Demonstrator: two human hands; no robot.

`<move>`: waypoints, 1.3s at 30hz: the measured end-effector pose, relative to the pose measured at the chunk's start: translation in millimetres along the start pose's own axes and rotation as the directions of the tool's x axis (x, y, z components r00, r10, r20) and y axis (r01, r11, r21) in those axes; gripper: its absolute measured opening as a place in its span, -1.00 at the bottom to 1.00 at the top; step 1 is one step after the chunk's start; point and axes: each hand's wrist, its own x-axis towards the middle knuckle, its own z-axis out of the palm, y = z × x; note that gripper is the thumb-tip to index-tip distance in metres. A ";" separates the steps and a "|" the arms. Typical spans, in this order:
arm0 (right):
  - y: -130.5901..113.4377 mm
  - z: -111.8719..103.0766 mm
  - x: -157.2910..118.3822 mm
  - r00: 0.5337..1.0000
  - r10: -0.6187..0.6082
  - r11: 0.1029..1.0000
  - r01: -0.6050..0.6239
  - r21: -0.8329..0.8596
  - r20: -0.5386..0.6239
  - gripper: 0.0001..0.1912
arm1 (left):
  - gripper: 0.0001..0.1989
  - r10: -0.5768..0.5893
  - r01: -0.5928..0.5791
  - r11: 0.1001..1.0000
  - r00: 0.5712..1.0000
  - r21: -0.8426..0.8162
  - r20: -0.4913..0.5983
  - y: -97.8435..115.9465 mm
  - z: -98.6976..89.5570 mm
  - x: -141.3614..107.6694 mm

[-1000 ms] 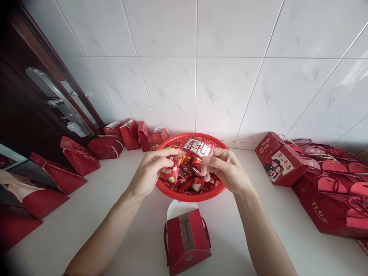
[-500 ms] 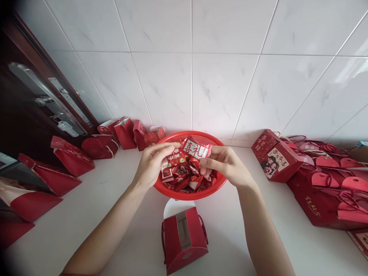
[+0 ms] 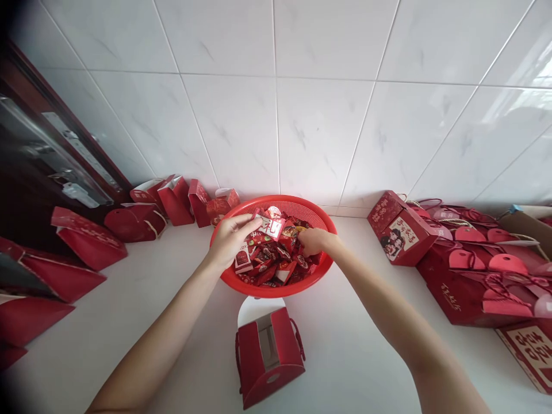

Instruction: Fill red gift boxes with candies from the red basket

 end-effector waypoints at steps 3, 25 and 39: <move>-3.8 3.1 13.1 0.998 -0.008 0.998 0.012 -0.057 0.067 -0.80 | -0.66 -0.091 0.091 0.995 0.996 0.050 0.006 -11.2 -2.6 7.3; -9.0 0.9 -7.4 0.983 0.003 0.972 -0.046 -0.232 -0.183 -0.69 | -0.71 -0.101 0.095 0.988 0.994 0.119 0.051 -25.6 -8.9 13.0; -33.0 27.9 -12.3 0.991 -0.038 0.971 0.067 -0.229 0.129 -0.75 | -0.68 -0.124 0.117 0.986 0.991 0.123 0.052 -19.8 -4.8 10.8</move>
